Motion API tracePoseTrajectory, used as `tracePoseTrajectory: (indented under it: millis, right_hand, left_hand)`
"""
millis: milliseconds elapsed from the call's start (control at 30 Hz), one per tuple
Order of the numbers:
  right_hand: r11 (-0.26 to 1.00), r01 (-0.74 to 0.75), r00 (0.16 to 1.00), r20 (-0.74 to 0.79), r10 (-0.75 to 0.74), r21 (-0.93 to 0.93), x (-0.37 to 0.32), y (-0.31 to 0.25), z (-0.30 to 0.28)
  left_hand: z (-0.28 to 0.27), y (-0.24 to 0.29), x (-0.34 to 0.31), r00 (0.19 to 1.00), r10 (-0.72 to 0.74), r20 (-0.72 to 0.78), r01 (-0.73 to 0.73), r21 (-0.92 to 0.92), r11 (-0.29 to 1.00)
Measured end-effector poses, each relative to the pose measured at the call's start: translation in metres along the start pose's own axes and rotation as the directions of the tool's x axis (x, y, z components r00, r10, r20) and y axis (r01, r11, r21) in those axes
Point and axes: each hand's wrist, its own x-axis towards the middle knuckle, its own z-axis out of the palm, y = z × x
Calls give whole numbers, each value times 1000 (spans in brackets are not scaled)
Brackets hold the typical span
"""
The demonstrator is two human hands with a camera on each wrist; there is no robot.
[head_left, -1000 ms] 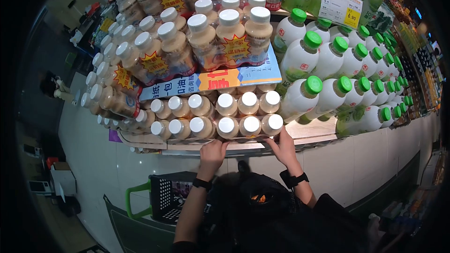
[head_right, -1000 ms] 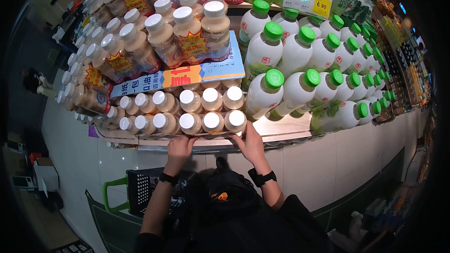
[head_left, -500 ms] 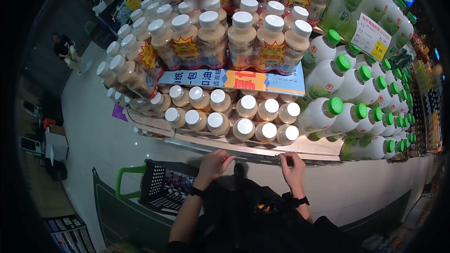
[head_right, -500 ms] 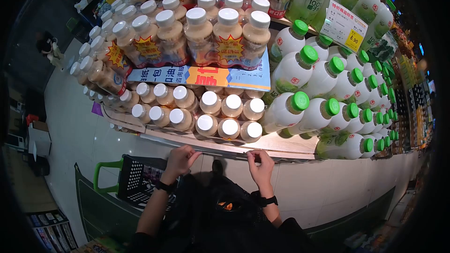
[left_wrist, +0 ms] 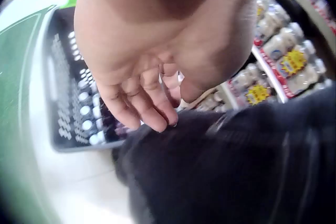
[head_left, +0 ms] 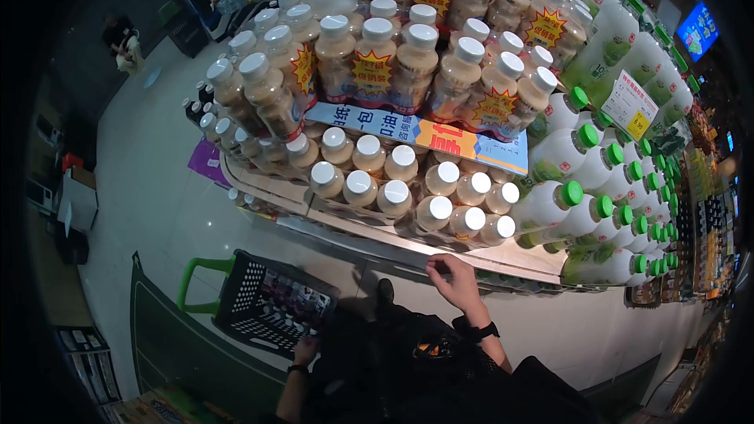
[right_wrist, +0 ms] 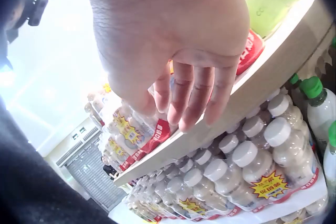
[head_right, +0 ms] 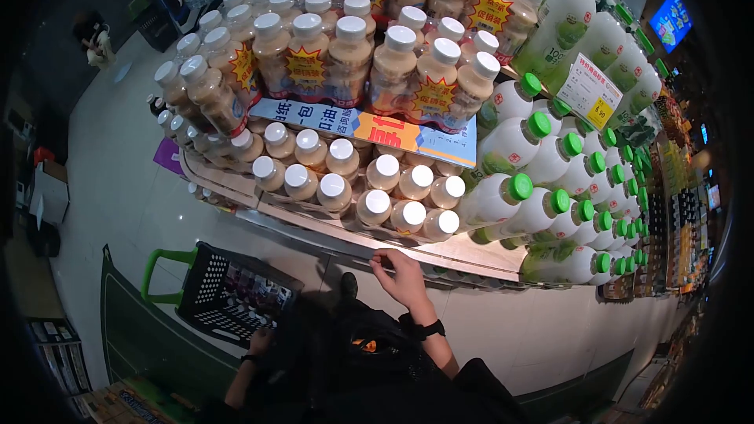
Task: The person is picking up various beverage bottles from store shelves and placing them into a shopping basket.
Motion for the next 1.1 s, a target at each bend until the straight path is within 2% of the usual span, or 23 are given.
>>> tracePoseTrajectory:
  millis: [33, 67, 100, 433, 500, 533, 600, 667, 700, 767, 900, 967, 1000, 1067, 1100]
  right_hand:
    - [1000, 18, 999, 44, -17, -20, 2, -5, 6]
    - [999, 36, 996, 88, -33, -40, 3, -12, 12]
    - [999, 16, 992, 128, -11, -45, 2, -21, 18]
    - [976, 81, 958, 288, -20, -202, -1, -47, 97]
    - [963, 92, 910, 415, 22, -254, -2, -57, 116]
    - [960, 105, 904, 427, 16, -258, -3, -61, 126]
    - [917, 86, 812, 561, 162, -389, -4, -67, 148]
    - [931, 113, 783, 608, 132, -347, -7, -71, 169]
    - [927, 90, 768, 618, 168, -364, -10, -78, 180]
    - [920, 74, 746, 633, 205, -385, -16, -89, 199]
    - [921, 121, 723, 668, 173, -370, -21, -107, 226]
    - [921, 136, 706, 688, 168, -365, -23, -112, 234]
    - [921, 138, 698, 696, 170, -364, -24, -114, 239]
    - [922, 153, 669, 724, 169, -356, -28, -117, 247]
    - [914, 172, 651, 738, 175, -368, -29, -118, 252]
  left_hand:
    - [2, -17, -21, 998, -62, 7, 63, -83, 995]
    - [25, -103, -22, 998, -58, 5, 58, -97, 994]
    - [37, -127, -4, 998, 23, -53, -42, -405, 913]
    - [50, -199, -14, 989, -54, -139, -34, -566, 824]
    - [51, -213, -18, 985, -77, -157, -32, -595, 803]
    - [51, -220, -21, 982, -90, -166, -30, -609, 793]
    - [50, -232, -25, 976, -117, -181, -26, -635, 772]
    - [51, -247, -28, 970, -145, -195, -21, -660, 751]
    - [51, -262, -63, 969, -152, -194, -17, -668, 744]
    - [19, -225, -57, 946, -194, -258, -4, -610, 792]
    - [-16, -210, -78, 945, -213, -249, -8, -666, 746]
    - [-26, -209, -84, 923, -371, -107, 199, -691, 695]
    - [-24, -215, -87, 912, -395, -108, 212, -702, 680]
    - [-15, -238, -84, 881, -471, -38, 216, -855, 472]
    - [-16, -240, -90, 856, -516, 10, 259, -873, 413]
